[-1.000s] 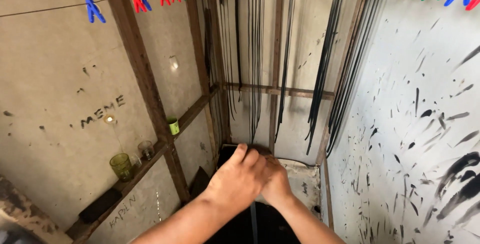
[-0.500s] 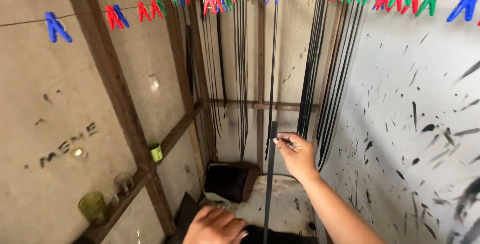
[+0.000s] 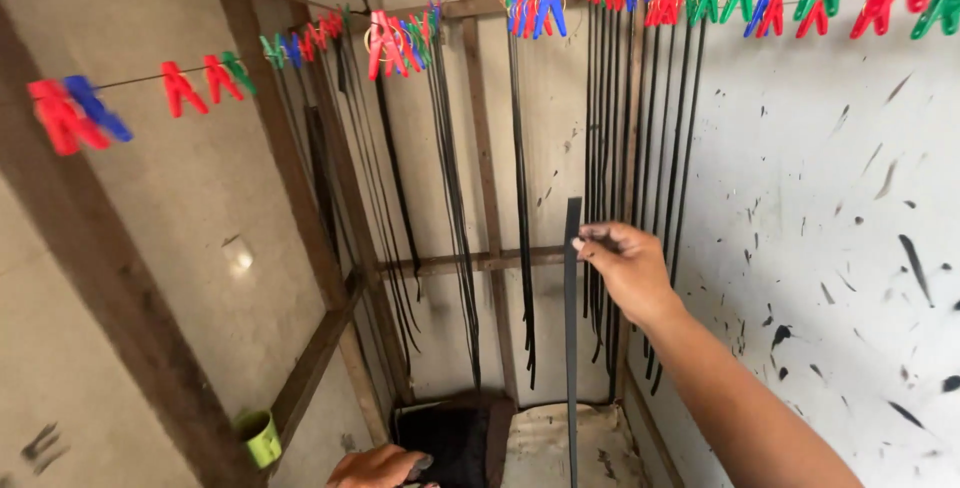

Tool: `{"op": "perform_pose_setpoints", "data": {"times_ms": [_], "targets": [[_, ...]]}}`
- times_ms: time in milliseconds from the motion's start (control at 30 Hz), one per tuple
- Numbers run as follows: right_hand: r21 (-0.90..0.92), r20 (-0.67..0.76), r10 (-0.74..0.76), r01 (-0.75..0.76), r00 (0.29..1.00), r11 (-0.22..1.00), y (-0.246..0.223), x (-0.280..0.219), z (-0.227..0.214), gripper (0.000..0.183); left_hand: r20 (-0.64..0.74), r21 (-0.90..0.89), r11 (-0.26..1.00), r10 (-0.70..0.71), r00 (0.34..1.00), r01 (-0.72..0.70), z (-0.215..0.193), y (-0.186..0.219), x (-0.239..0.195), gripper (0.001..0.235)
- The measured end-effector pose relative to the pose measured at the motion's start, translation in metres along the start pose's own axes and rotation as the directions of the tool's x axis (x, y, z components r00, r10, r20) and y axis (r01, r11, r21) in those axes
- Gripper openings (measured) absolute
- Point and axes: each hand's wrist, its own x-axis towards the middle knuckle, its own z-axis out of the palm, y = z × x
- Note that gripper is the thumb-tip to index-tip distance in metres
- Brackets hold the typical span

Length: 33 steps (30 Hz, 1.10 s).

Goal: Applying edge paint to leather straps using a roller applicator and hanging them to dry on a rack.

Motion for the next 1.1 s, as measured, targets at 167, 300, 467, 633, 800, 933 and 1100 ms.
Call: {"op": "perform_pose_setpoints", "data": {"times_ms": [167,300,467,633,800,933,1100], "targets": [[0.08,-0.07,0.026,-0.02,0.997,0.997,0.014,0.064,0.013,0.021,0.183,-0.012,0.994,-0.106,0.977,0.11,-0.012,-0.02,0.065,0.054],[0.089,-0.094,-0.066,0.075,0.993,0.993,0.044,0.121,0.015,0.02,0.089,-0.091,0.996,0.026,0.996,-0.018,-0.015,-0.035,0.103,0.049],[0.085,-0.11,-0.057,0.066,0.992,0.994,0.054,0.176,0.021,0.018,-0.165,-0.213,0.977,-0.04,0.985,0.004,-0.088,0.029,0.144,0.04],[0.161,-0.096,-0.163,0.177,0.982,0.971,0.088,0.242,0.027,0.014,-0.31,-0.146,0.988,0.009,0.951,-0.057,-0.132,0.075,0.22,0.045],[0.192,-0.071,-0.114,0.126,0.991,0.973,0.099,0.301,0.03,0.017,-0.573,0.157,0.93,0.359,0.736,-0.332,-0.169,0.114,0.339,0.046],[0.315,-0.117,-0.321,0.341,0.94,0.886,0.129,0.351,0.042,0.023,-0.653,0.066,0.965,0.234,0.72,-0.253,-0.191,0.118,0.463,0.046],[0.339,-0.143,-0.324,0.354,0.935,0.872,0.143,0.39,0.055,0.023,-0.849,-0.04,0.95,0.131,0.511,-0.31,-0.203,0.093,0.593,0.054]]}}
